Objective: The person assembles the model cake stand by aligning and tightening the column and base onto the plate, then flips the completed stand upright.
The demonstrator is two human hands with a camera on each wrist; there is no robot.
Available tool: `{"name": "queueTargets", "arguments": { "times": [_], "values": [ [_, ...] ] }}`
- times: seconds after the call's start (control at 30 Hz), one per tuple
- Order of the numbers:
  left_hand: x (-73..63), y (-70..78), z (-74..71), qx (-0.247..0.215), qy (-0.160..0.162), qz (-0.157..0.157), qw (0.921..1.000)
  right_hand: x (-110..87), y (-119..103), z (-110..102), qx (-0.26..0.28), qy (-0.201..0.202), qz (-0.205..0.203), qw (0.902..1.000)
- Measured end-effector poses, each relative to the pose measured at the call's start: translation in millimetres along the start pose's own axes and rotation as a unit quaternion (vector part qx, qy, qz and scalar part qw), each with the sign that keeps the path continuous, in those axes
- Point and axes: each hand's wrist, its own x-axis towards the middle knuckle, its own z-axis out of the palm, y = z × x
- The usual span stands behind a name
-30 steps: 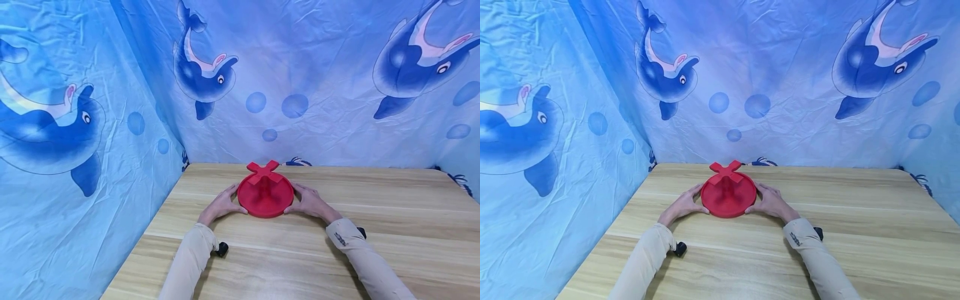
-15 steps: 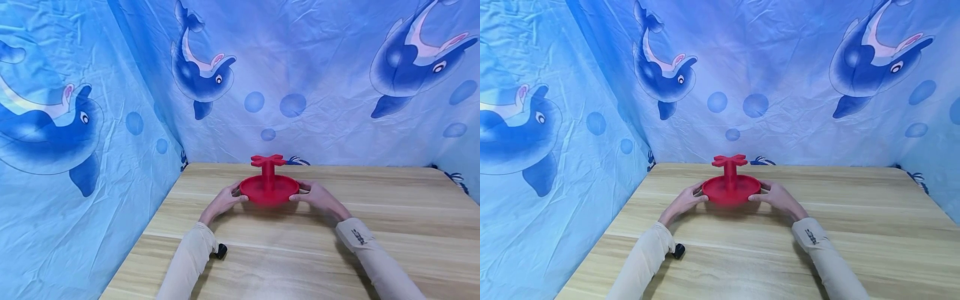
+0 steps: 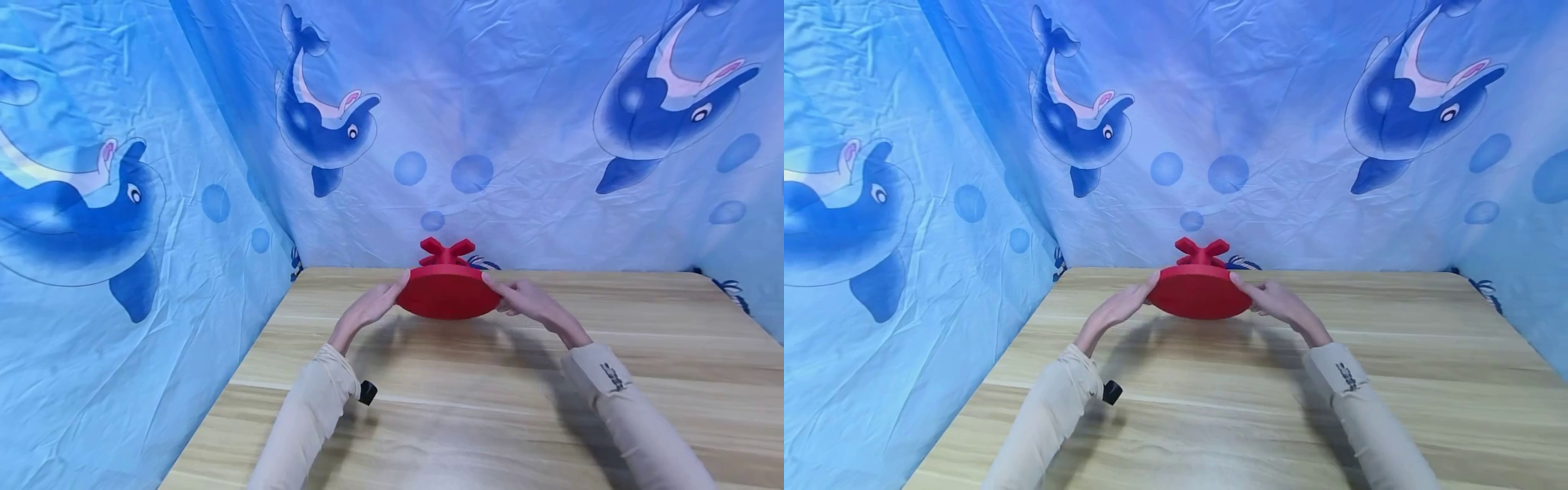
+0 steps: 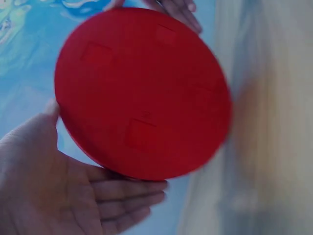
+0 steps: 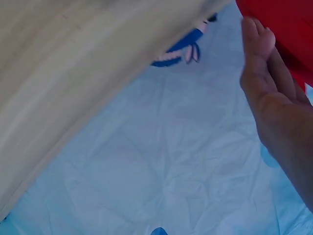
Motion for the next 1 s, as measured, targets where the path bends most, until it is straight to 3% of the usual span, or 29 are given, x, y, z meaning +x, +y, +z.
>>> {"name": "queueTargets", "arguments": {
  "times": [0.23, 0.47, 0.63, 1.0],
  "values": [
    [2.2, 23.9, -6.9, -0.019, -0.039, -0.018, 0.9989, -1.9, -10, -13, 0.034, -0.018, 0.037, 0.9986],
    [4.7, 33.7, -5.8, 0.001, -0.022, -0.07, 0.9973, -2.6, -14, -17, 0.033, -0.036, 0.062, 0.9969],
    [6.6, 36.5, -5.8, 0.013, -0.024, -0.09, 0.9955, -1.4, -16, -20, 0.025, -0.052, 0.064, 0.9963],
    [12.1, 37.9, -2.9, 0.014, -0.017, -0.076, 0.9968, -2.3, -19, -29, 0.006, -0.05, 0.056, 0.9971]
  ]
}}
